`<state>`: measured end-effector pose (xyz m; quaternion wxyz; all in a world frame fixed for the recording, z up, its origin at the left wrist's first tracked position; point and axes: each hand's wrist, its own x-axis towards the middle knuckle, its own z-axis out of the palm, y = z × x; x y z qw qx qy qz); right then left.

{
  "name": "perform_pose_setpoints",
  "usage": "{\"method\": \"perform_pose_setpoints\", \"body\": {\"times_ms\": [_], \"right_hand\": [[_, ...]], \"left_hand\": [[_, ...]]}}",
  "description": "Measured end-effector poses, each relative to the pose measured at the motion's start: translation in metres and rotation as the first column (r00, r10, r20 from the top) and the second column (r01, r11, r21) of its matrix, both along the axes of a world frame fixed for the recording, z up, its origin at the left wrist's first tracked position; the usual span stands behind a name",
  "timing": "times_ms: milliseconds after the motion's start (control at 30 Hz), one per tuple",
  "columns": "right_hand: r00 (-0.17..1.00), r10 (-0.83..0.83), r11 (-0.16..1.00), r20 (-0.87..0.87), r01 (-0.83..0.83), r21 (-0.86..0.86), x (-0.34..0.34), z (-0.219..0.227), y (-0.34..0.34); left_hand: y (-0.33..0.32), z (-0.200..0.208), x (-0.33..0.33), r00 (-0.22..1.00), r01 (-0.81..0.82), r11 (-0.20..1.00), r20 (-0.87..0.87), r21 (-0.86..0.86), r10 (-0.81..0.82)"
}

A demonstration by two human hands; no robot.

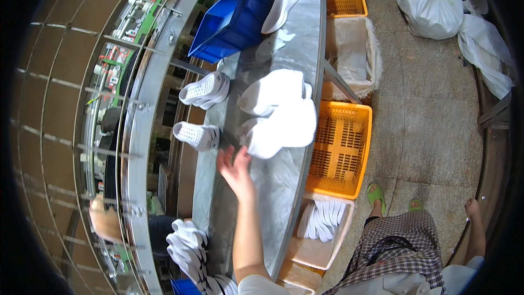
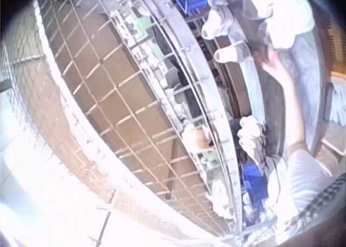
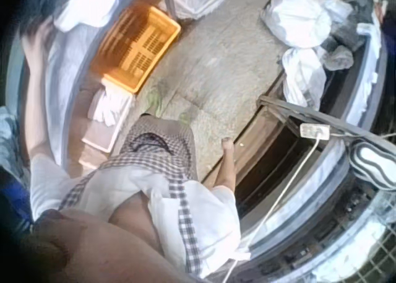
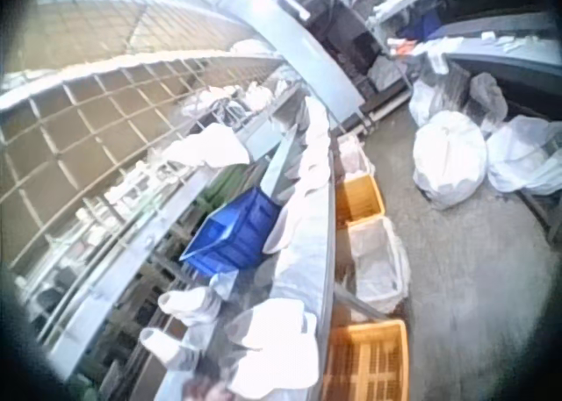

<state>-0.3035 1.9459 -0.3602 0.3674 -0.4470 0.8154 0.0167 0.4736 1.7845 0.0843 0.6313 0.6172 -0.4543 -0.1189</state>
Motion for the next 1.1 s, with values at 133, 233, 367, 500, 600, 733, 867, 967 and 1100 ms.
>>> {"method": "perform_pose_setpoints", "body": {"times_ms": [133,233,367,500,600,733,867,967,1100], "right_hand": [[0.995,0.032,0.996,0.099,-0.04,0.084,0.122,0.06,-0.038],[0.962,-0.007,0.993,0.275,-0.025,0.113,0.222,0.106,-0.05],[0.934,0.195,0.941,0.299,-0.264,0.212,0.303,0.139,-0.055],[0.937,0.102,0.95,0.334,-0.191,0.247,0.328,0.155,-0.052],[0.98,0.048,0.954,0.193,-0.102,0.283,0.321,0.155,-0.045],[0.994,0.041,0.972,0.104,-0.064,0.227,0.29,0.141,-0.035],[0.996,0.019,0.982,0.086,-0.034,0.187,0.267,0.127,-0.032],[0.984,0.077,0.985,0.158,-0.099,0.139,0.269,0.134,-0.053],[0.919,0.114,0.991,0.378,-0.132,0.022,0.291,0.18,-0.117]], "left_hand": [[-0.131,0.005,0.122,0.914,-0.203,0.979,-0.358,0.005,0.191],[-0.213,-0.008,0.202,0.875,-0.247,0.941,-0.365,0.23,0.318],[-0.284,-0.025,0.261,0.64,0.056,0.984,-0.763,0.168,0.094],[-0.314,-0.035,0.28,0.464,-0.018,0.996,-0.882,0.085,0.083],[-0.319,-0.046,0.314,0.441,-0.083,0.984,-0.88,0.158,0.178],[-0.311,-0.082,0.372,0.683,-0.025,0.971,-0.705,0.238,0.19],[-0.286,-0.08,0.389,0.991,0.026,0.965,-0.134,0.261,0.009],[-0.273,-0.028,0.335,0.405,-0.001,0.986,-0.901,0.167,0.153],[-0.226,0.058,0.198,0.223,0.104,0.992,-0.973,0.075,0.05]]}}
